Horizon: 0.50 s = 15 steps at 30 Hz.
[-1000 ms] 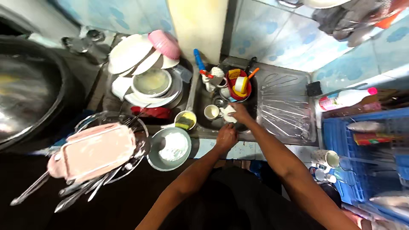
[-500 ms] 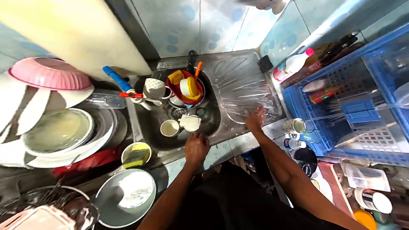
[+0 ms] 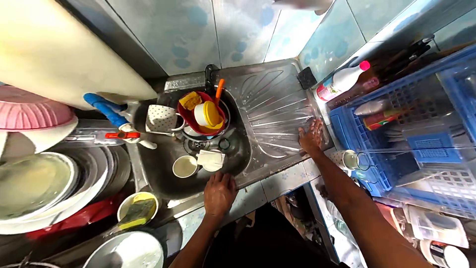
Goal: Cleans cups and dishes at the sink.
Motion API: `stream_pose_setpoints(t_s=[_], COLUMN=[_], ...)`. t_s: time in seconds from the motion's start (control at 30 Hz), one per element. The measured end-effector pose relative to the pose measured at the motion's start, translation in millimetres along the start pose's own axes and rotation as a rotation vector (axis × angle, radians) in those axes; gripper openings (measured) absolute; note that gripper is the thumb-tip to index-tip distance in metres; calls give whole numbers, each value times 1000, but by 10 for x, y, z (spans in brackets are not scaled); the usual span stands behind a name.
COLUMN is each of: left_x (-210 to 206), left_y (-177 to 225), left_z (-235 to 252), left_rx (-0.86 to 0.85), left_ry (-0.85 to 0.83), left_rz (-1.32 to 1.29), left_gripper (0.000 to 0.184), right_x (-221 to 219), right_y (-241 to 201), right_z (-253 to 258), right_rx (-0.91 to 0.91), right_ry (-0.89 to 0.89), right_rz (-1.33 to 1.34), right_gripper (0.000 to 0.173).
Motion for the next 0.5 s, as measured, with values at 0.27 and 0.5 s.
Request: stream_pose_setpoints(t_s=[0.27,0.5], left_x=[4,-11], left_y=[-1,3], left_z=[23,9], left_rx=[19,23], left_ry=[8,25], left_rz=[35,43], left_gripper=[45,46], right_x=[41,179], right_y=[-618,-696], right_z=[980,1063], right_rx=[211,209], right_ry=[34,104], right_rz=[13,232], right_gripper=[93,65])
Point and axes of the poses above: each hand's wrist, its own z-axis towards the middle knuckle, its own x-axis out of the back of the hand, y = z × x, the point moved 7 cm from there along z, towards the middle knuckle, and after that the axes turned 4 degrees about z, right-handed, at the moved point
